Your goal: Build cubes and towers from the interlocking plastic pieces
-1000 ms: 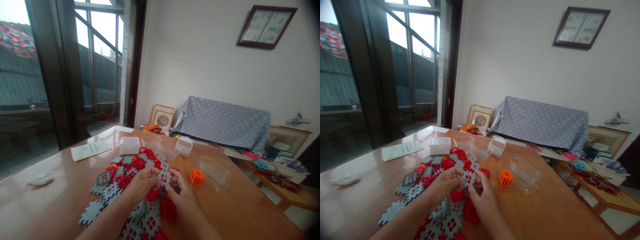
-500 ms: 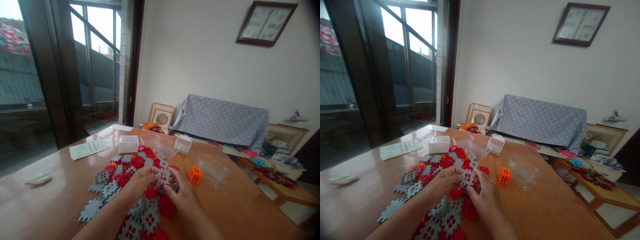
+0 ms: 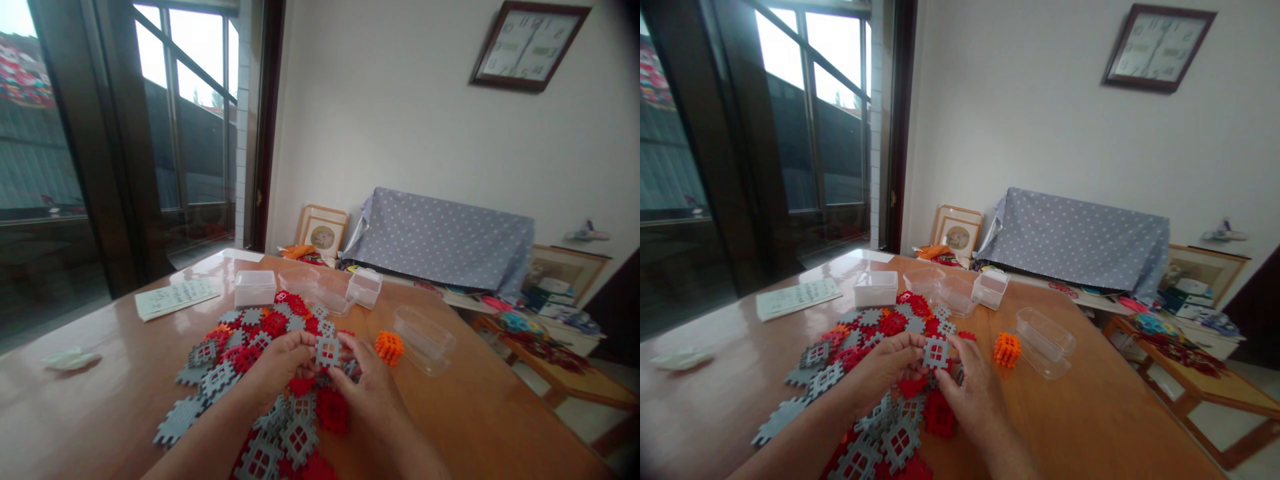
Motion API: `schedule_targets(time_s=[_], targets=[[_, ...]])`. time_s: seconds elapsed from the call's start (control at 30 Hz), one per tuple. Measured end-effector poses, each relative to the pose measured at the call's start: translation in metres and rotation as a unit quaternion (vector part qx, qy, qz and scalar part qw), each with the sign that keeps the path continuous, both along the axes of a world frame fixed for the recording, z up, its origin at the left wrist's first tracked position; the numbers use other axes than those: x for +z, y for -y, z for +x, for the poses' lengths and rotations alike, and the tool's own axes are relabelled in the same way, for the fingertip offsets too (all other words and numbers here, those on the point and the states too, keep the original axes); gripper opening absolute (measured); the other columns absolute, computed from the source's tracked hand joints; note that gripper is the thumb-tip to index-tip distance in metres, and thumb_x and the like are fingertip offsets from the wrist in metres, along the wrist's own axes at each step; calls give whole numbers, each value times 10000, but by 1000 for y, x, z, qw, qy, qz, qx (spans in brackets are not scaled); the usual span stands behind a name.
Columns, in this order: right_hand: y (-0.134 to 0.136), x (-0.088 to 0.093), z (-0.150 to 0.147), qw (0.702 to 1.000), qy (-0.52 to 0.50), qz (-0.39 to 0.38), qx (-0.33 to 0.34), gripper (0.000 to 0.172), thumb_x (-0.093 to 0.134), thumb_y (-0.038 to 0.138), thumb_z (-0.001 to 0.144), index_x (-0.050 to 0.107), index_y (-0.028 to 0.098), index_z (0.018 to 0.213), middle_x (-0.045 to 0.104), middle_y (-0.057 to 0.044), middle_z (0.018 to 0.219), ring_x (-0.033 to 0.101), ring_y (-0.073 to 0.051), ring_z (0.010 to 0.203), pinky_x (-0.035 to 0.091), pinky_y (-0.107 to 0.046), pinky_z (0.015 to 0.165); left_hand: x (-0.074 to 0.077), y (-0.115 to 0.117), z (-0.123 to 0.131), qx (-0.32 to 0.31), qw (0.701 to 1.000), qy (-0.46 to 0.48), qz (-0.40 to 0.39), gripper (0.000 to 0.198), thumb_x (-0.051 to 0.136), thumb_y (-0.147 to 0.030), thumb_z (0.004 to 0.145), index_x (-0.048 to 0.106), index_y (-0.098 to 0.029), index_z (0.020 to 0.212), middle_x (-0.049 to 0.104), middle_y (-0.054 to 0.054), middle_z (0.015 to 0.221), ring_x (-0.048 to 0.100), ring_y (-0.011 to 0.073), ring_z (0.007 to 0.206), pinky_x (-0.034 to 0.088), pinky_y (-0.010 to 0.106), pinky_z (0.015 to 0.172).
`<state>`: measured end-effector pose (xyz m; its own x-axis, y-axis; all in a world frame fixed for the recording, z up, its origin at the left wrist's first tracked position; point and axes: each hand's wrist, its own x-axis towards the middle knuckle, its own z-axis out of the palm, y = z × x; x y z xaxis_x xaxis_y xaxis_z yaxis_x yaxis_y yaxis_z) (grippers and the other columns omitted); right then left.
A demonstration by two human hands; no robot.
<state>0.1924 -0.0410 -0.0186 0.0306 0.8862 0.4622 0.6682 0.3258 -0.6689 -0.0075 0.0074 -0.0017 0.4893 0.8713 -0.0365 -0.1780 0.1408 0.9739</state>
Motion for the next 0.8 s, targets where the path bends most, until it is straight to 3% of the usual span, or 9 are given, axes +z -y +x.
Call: schedule_targets(time_s=[0.43, 0.8], targets=[[5, 5, 0, 1000, 15, 3, -4, 566, 680, 280, 804, 528, 330, 1347, 625, -43, 1266, 646, -219, 1007, 548, -387, 879, -4, -2, 1, -7, 1000, -14, 25, 211, 675, -350, 845, 628, -164, 933, 658, 13, 814, 615, 116, 706, 440, 231, 682], [2, 2, 2, 1000, 12, -11, -6, 631, 702, 295, 775, 505, 315, 1375, 623, -60, 1267, 650, -228, 1000, 569, -355, 782, -3, -2, 1, 1, 999, -25, 32, 203, 680, -344, 834, 626, -161, 904, 649, 7, 771, 615, 126, 697, 437, 239, 674]])
